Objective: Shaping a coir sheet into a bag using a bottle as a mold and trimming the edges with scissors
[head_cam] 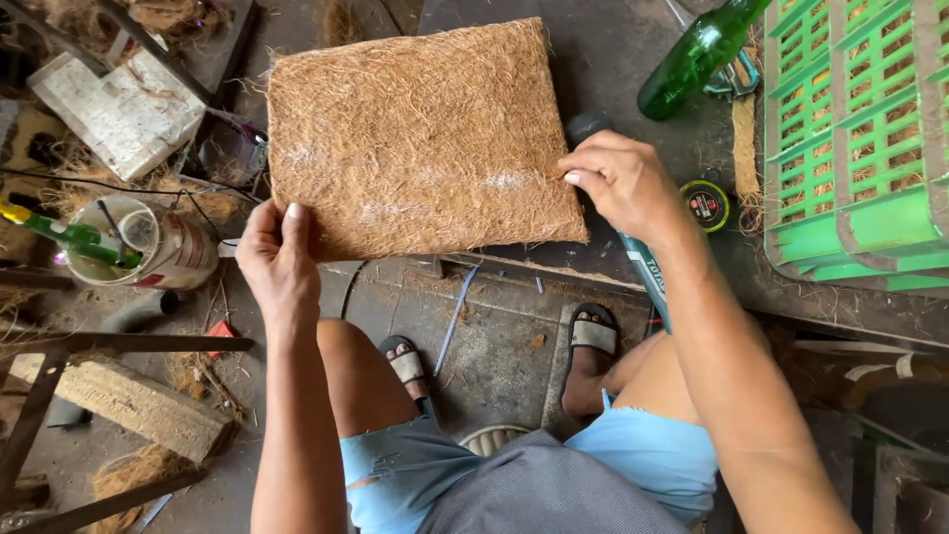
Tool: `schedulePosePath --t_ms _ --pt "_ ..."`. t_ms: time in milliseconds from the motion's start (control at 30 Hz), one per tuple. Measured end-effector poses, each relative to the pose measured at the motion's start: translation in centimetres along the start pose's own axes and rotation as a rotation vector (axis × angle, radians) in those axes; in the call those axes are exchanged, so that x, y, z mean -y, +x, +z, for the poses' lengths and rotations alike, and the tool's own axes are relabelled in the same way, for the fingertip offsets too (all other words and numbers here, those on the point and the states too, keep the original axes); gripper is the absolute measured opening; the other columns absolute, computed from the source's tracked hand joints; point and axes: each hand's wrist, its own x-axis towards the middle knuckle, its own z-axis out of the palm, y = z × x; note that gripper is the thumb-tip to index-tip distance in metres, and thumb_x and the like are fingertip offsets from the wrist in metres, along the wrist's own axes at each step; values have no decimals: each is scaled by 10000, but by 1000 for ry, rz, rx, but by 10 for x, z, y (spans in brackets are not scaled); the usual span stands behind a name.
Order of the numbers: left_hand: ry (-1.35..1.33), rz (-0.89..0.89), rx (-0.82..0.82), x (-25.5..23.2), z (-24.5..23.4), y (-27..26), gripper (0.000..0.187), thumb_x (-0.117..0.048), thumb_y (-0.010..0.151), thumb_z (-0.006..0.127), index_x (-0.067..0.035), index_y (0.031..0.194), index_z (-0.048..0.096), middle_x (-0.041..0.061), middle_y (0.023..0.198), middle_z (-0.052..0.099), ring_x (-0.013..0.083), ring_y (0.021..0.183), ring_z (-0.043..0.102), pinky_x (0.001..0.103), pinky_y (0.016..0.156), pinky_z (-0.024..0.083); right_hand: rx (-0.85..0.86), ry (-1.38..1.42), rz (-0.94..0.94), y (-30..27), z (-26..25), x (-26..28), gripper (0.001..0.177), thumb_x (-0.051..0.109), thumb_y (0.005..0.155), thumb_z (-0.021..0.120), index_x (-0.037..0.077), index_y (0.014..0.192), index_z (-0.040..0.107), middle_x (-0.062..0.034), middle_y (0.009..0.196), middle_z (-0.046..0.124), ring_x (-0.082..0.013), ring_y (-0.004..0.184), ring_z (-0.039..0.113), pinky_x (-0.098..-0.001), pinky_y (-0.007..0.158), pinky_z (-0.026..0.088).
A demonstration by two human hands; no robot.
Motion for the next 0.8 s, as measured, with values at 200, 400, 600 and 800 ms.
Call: schedulePosePath --t_ms 200,400,600,800 --pt "81 29 21 16 -2 8 114 -58 1082 595 30 1060 665 91 760 571 151 718 528 319 685 478 107 -100 -10 -2 14 0 135 7 1008 566 34 1011 698 -131 915 635 -252 718 628 -354 643 547" --pt "160 142 14 30 -1 12 70 -28 1060 630 34 1069 661 137 772 550 194 744 525 367 691 452 36 53 -1 -1 27 -14 120 38 1065 492 62 972 564 -71 841 482 -237 688 568 -352 603 490" --pt "175 163 33 22 4 14 68 -25 1062 631 41 1056 648 135 781 533 196 758 496 372 707 445 -111 95 -63 4 29 5 153 27 1072 448 61 936 510 -99 817 469 -279 703 551 -407 641 478" --pt "216 184 39 33 0 19 72 -30 1073 628 28 1081 669 132 778 564 197 726 510 358 685 445 -223 227 -67 8 40 6 169 47 1079 438 63 924 504 -76 800 497 -254 729 556 -386 702 479"
